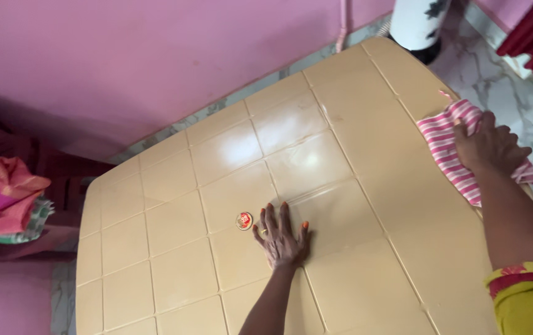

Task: The person folds a garment and then uses a striped cloth to wipe the surface of a plastic table.

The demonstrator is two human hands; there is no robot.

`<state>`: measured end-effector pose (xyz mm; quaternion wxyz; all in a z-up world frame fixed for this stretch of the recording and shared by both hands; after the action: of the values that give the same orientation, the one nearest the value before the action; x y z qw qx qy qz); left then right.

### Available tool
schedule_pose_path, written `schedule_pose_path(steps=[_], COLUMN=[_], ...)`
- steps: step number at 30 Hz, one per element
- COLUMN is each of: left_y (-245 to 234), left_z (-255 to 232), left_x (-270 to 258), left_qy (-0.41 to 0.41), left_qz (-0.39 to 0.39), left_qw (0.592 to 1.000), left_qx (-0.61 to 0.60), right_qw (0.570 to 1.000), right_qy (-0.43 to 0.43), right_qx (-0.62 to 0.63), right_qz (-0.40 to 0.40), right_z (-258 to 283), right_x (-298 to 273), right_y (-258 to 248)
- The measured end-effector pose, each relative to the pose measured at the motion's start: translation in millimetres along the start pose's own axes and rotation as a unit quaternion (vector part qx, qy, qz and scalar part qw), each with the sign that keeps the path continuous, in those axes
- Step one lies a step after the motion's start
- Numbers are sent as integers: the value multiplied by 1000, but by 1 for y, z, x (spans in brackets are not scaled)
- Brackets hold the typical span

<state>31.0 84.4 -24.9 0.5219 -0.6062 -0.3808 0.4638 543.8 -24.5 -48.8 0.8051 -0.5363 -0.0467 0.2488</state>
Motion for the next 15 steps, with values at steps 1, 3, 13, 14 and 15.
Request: schedule_pose_path(steps=[1,3,13,14,15], left_y=[2,3,5,8,9], left_z=[2,2,6,7,8], left_x=[0,1,-3,-4,-5], left_qy=[-9,-1,3,13,20], left_qz=[11,11,-38,-36,-47], left_qw=[1000,1000,999,999,998], left_qx=[-1,7,-18,-18,-28], right_qw=[1000,999,984,983,979], right_qy=[28,25,115,124,136], right_qx=[-7,-17,-25,-25,-5], right_qz=[0,-32,-131,-135,-151], right_z=[-23,-57,-160,-160,-162], right_x=[-4,-19,-200,-220,-240], right_y=[0,-3,-41,-39,-39])
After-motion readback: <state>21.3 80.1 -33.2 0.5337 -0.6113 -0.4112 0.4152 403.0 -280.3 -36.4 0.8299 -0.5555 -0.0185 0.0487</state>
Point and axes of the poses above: each hand's wrist, its own x-axis towards the middle knuckle, its own y-axis out of the palm, z = x × y, the point moved 10 cm from there along x, towards the middle knuckle, and after that the axes turned 10 degrees about x, right-handed, at the moved point
